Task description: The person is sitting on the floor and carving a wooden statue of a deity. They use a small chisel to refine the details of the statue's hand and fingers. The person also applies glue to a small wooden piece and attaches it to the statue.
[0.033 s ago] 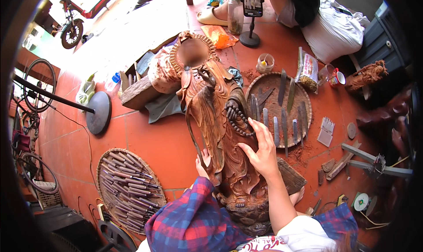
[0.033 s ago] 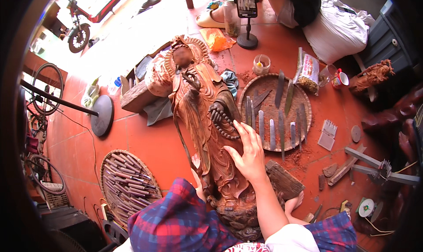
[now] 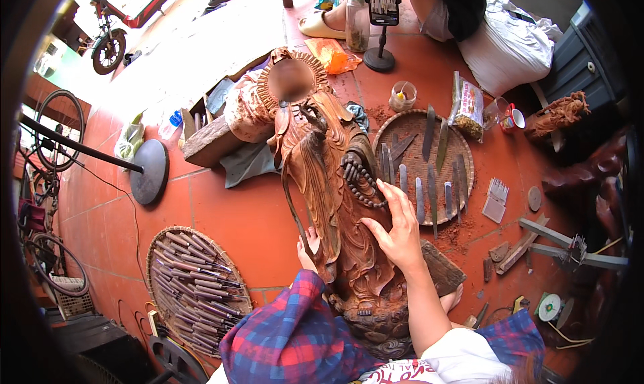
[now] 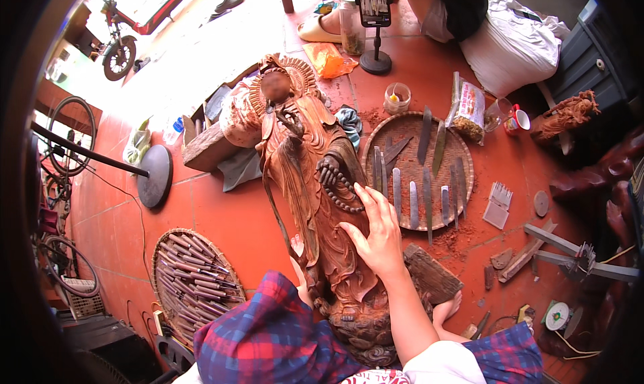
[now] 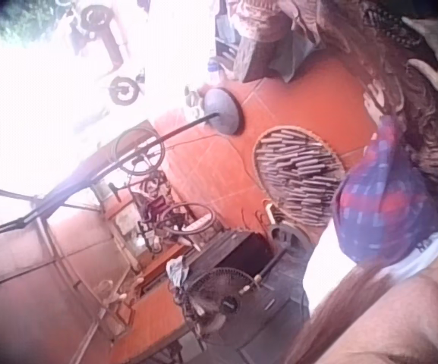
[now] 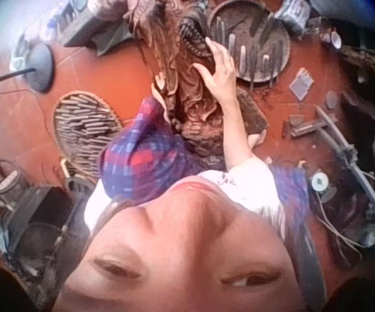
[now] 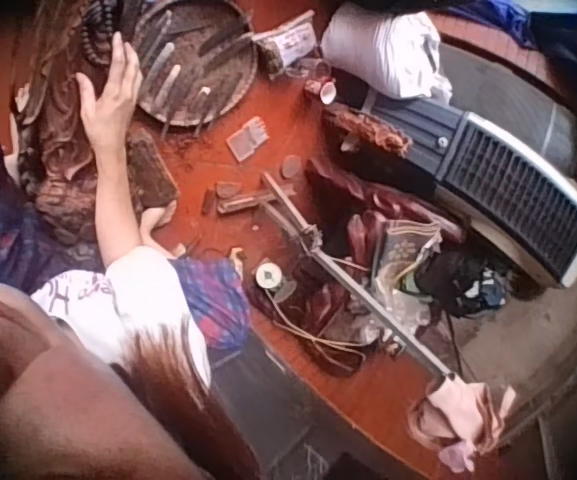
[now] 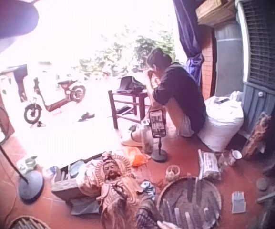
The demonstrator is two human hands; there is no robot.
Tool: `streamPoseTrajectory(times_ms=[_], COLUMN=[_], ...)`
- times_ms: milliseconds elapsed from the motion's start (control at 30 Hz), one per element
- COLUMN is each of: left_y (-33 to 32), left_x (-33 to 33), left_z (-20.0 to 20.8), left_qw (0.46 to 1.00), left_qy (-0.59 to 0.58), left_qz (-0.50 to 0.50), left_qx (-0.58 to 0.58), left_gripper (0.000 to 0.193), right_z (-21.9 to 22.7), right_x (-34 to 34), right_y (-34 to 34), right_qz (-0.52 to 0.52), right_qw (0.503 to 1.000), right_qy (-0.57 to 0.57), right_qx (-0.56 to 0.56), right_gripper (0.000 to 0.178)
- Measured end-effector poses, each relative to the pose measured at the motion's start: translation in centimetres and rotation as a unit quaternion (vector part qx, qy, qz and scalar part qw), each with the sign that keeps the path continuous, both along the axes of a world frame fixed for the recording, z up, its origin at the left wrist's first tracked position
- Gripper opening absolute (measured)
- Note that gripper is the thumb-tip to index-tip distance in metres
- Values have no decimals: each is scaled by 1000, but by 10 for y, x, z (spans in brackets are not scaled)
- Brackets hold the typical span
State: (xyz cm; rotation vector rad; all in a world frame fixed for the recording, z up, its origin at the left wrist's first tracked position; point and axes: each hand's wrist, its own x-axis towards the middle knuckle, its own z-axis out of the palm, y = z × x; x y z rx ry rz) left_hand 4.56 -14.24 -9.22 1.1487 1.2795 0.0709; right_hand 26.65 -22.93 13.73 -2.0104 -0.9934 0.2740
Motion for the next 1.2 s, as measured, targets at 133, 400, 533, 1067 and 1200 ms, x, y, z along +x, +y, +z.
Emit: streamPoseTrajectory(times_ms=[133, 400, 533, 1067, 1200], left_y=[1, 0, 0, -4, -4], left_x=[1, 2, -1, -1, -1], left_z=[1, 2, 3, 4, 5], left_qw=[1000, 1000, 1000, 1000, 1000], left_qy=[-1, -3, -2, -4, -5], left_qz=[-1, -1, 6, 4, 4], left_qx=[1, -4, -3, -5, -5], left_gripper=[24, 23, 23, 21, 21], right_z=[2, 1, 2, 0, 1], right_x=[1, 1, 0, 1, 0], right_y=[0, 0, 1, 0, 0], right_qz=[-1, -3, -2, 2, 1], right_qw=[1000, 1000, 1000, 1000, 1000], right_qy=[-10, -17, -15, -14, -15], right_qx=[0, -4, -1, 6, 2], right_gripper=[74, 75, 75, 74, 74])
